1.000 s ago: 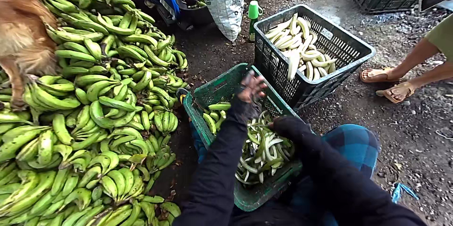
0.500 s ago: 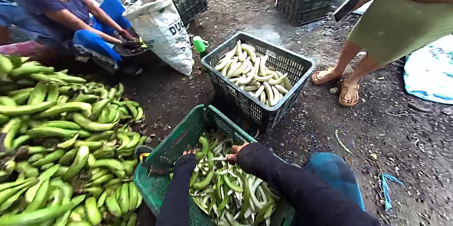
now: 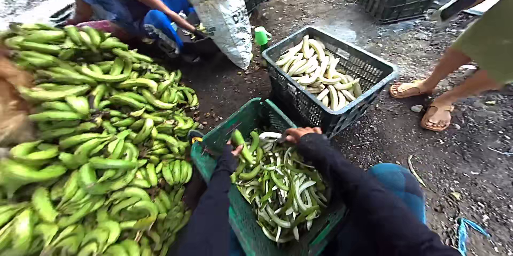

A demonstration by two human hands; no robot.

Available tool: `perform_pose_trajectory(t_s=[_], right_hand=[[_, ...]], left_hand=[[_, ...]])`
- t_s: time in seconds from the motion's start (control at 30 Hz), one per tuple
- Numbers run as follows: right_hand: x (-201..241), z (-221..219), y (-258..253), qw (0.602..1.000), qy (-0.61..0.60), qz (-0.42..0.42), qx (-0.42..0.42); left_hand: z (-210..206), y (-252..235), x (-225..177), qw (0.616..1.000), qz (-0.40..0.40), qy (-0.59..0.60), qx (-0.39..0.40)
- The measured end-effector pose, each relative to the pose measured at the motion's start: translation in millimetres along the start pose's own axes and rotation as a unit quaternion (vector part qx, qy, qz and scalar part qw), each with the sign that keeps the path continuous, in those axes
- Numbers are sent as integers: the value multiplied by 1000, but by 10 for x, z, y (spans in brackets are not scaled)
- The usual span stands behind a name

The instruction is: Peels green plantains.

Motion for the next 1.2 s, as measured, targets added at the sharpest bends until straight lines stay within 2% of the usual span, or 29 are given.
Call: perform_pose_trajectory(t_s=[0.07,0.1,0.13,0.2,0.27,0.37,0.43,0.5,0.57,0.63,0.73,0.8,0.87,0.93,0.97,1.03,1.13,1.2], right_hand=[[-190,-243,-123,985,1,80,-155],[-241,-386,-186,974,-1,105,-202],[-200,-482,-158,979,-11,90,-181],[-7,-663,38,997,-18,34,-74],[158,-945,350,999,-33,22,-30],[256,-1320,780,997,-44,12,-64],[333,-1353,862,996,-50,-18,-73],[356,-1273,703,990,-54,-37,-123],[284,-1090,397,979,-44,-49,-195],[202,-807,136,976,-53,-63,-203],[348,-597,147,974,-80,-22,-211],[426,-838,333,979,-51,-1,-196],[490,-1185,645,990,-46,-34,-129],[476,-1469,915,990,-72,-69,-102],[479,-1515,991,987,-86,-84,-104],[469,-1443,940,981,-96,-73,-153],[353,-1054,490,979,-80,-44,-183],[263,-837,125,978,-78,-16,-195]], left_hand=[[-148,341,-45,964,-26,251,-85],[-242,516,-56,944,-16,313,-106],[-334,668,-57,927,3,358,-112],[-522,873,-19,908,27,407,-101],[-567,1007,-14,911,39,400,-87],[-591,1061,14,920,38,383,-81],[-536,1285,-183,922,63,379,-53],[-588,1454,-285,926,77,371,-9],[-633,1640,-376,914,76,398,27],[-626,1815,-386,917,46,395,42],[-606,1664,-214,900,27,434,-13],[-653,1449,-95,889,29,451,-69],[-696,1237,-5,880,31,460,-112],[-795,964,132,858,18,491,-149],[-797,930,123,856,23,496,-142],[-712,1151,-105,874,38,480,-67],[-571,1492,-299,916,-8,394,75],[-523,1582,-286,933,-37,344,94]])
Point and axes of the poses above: each hand's wrist, its own y-axis away from the middle knuckle, its own z-axis out of the back of the hand, x = y × z, the point moved 2 cm from there along -y, towards the middle knuckle, and after that the axes turned 5 degrees about x, right-handed, at the moved point
